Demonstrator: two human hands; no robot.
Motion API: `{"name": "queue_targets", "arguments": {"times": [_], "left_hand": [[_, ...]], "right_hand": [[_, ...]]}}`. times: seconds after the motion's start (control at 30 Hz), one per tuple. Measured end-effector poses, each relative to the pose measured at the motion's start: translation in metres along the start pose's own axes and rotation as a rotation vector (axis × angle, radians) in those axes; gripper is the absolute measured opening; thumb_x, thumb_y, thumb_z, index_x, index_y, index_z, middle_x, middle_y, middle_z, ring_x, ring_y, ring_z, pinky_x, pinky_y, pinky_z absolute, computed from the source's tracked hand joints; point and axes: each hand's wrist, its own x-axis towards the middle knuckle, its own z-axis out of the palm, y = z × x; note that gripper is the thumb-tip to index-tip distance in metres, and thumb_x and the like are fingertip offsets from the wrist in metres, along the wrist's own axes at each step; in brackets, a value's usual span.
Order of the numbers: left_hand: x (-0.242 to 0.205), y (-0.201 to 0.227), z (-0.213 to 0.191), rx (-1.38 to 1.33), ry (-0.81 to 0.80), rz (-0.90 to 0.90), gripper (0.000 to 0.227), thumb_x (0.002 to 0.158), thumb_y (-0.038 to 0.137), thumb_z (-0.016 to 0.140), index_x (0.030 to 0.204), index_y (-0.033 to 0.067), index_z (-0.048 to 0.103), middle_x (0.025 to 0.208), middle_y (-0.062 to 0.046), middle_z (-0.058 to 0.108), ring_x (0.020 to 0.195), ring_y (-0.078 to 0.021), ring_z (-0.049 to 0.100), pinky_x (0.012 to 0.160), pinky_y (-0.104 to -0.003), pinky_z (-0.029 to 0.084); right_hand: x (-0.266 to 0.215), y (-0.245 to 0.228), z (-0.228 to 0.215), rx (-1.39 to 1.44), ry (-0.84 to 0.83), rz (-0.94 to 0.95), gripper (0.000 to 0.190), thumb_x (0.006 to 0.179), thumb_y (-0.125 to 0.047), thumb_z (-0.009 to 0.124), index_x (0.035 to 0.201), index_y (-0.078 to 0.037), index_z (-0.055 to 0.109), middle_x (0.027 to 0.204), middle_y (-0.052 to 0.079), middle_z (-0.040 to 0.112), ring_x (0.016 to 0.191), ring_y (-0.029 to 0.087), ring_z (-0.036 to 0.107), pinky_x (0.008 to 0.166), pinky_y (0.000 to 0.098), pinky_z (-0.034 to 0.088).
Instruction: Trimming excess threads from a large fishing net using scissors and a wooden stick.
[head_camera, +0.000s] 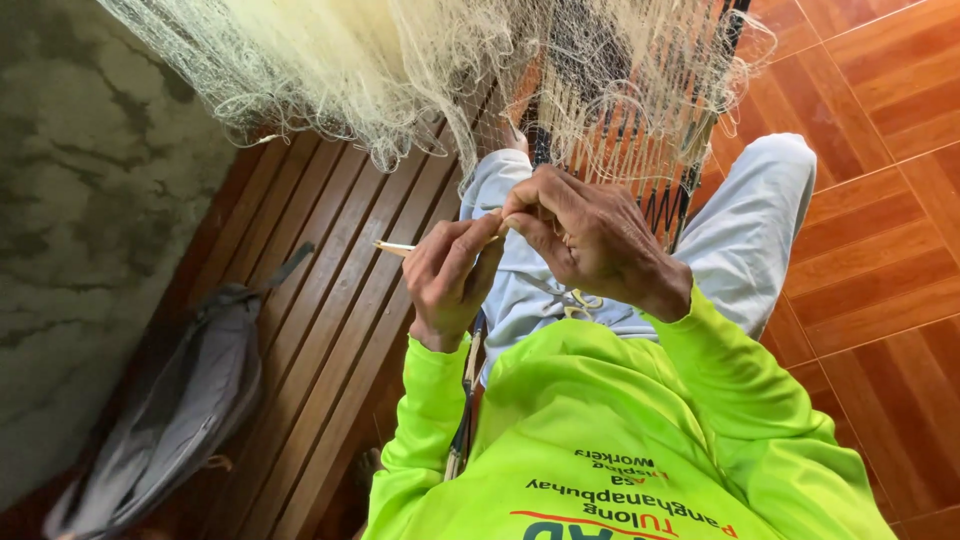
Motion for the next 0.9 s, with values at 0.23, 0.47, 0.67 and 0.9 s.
{"name": "queue_targets", "arguments": {"times": [0.23,0.47,0.67,0.9], "left_hand": [[0.000,0.010,0.006,-0.174,0.135,-0.213,0.014,0.084,-0.006,0.074,0.092,0.0043,0.078,0.072,-0.005,0.066,0.047,-0.0067,0.046,0.044,-0.021,0.044],[-0.006,0.013,0.004,-0.524,0.179,-0.524,0.011,0.096,0.005,0.068,0.091,-0.0012,0.076,0.068,-0.009,0.060,0.062,-0.0082,0.048,0.055,-0.024,0.043],[-0.002,0.012,-0.004,-0.532,0.118,-0.522,0.010,0.095,0.003,0.069,0.089,-0.0037,0.075,0.066,-0.009,0.056,0.063,-0.0082,0.046,0.055,-0.025,0.039],[0.007,0.008,-0.017,-0.641,-0.008,-0.615,0.010,0.093,0.000,0.070,0.084,-0.0035,0.073,0.064,-0.007,0.054,0.062,-0.0054,0.041,0.054,-0.023,0.037]], "right_hand": [[0.005,0.008,0.008,0.209,0.021,-0.034,0.004,0.098,-0.003,0.065,0.102,-0.006,0.065,0.076,0.006,0.059,0.063,0.020,0.062,0.060,0.0348,0.058],[0.018,0.006,0.006,0.097,0.074,-0.207,0.024,0.102,-0.004,0.059,0.124,-0.006,0.068,0.129,0.016,0.065,0.074,0.015,0.063,0.056,0.0274,0.056],[0.028,0.002,-0.002,-0.135,-0.027,-0.302,0.015,0.099,-0.001,0.065,0.109,-0.009,0.074,0.123,0.012,0.069,0.070,0.016,0.064,0.055,0.0274,0.054],[0.030,0.010,0.002,-0.228,0.060,-0.544,0.010,0.095,-0.004,0.066,0.092,-0.013,0.069,0.127,0.005,0.070,0.067,0.008,0.056,0.052,0.0208,0.048]]}}
